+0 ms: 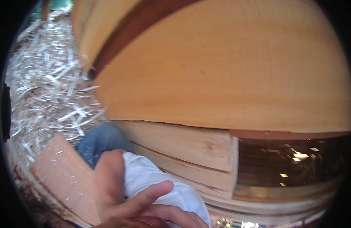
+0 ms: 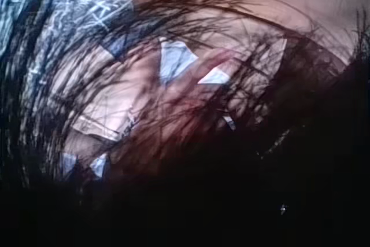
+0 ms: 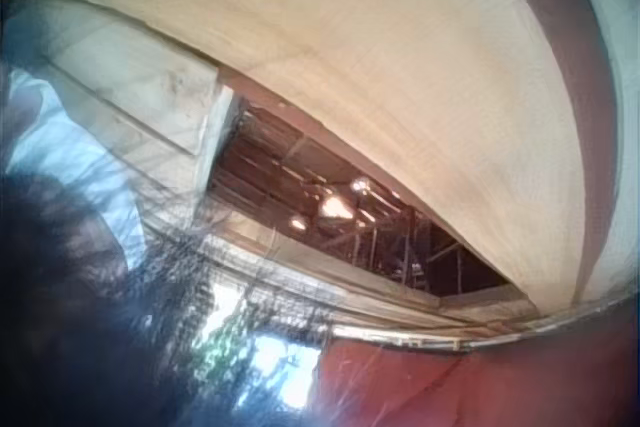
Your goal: The person sits cross-legged on a wooden platform and uses a curved knife to shave thin strips from a long piece of wood. Wood shavings accumulate on the platform as the person repeatedly draws the knife along the wood's length.
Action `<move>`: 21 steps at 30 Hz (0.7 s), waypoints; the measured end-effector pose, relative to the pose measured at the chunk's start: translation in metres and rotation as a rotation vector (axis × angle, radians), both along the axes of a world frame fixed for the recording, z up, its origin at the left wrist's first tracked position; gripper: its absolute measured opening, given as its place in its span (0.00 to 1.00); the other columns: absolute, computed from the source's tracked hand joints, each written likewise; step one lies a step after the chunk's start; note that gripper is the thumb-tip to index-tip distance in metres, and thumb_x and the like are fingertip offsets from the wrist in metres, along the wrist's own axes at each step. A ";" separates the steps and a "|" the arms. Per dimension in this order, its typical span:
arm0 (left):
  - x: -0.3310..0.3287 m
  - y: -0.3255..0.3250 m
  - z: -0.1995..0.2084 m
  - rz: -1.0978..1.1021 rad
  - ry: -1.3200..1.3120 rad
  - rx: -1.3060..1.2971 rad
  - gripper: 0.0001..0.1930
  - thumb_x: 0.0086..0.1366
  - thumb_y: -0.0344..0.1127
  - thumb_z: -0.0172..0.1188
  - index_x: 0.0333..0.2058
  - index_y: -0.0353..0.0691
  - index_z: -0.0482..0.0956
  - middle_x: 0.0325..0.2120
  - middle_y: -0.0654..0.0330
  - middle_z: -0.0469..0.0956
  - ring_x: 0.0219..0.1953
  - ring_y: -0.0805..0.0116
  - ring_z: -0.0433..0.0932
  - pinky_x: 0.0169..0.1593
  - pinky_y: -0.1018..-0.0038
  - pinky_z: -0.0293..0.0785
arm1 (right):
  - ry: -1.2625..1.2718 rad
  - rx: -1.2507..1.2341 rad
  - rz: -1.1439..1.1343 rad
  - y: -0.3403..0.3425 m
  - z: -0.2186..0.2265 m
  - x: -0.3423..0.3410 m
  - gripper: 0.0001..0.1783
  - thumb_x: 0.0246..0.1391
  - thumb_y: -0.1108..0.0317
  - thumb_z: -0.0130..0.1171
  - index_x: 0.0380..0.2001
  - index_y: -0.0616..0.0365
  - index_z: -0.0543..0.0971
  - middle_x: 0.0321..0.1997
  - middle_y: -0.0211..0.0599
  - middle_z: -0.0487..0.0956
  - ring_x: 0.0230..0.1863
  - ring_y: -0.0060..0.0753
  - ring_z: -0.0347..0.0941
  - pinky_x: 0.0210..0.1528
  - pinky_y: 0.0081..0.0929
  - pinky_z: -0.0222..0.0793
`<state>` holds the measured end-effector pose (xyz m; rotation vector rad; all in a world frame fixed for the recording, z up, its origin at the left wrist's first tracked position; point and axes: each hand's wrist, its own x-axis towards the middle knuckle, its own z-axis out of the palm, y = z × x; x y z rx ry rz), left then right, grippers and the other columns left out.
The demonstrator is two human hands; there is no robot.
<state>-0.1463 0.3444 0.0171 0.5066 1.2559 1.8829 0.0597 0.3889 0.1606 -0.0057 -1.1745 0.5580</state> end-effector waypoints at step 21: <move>0.079 -0.080 0.106 -0.264 1.064 -0.413 0.26 0.57 0.52 0.60 0.46 0.38 0.69 0.44 0.53 0.68 0.50 0.57 0.66 0.52 0.66 0.59 | -0.928 -1.132 0.969 -0.045 -0.062 0.018 0.15 0.57 0.73 0.47 0.49 0.58 0.65 0.30 0.27 0.68 0.23 0.13 0.61 0.24 0.11 0.57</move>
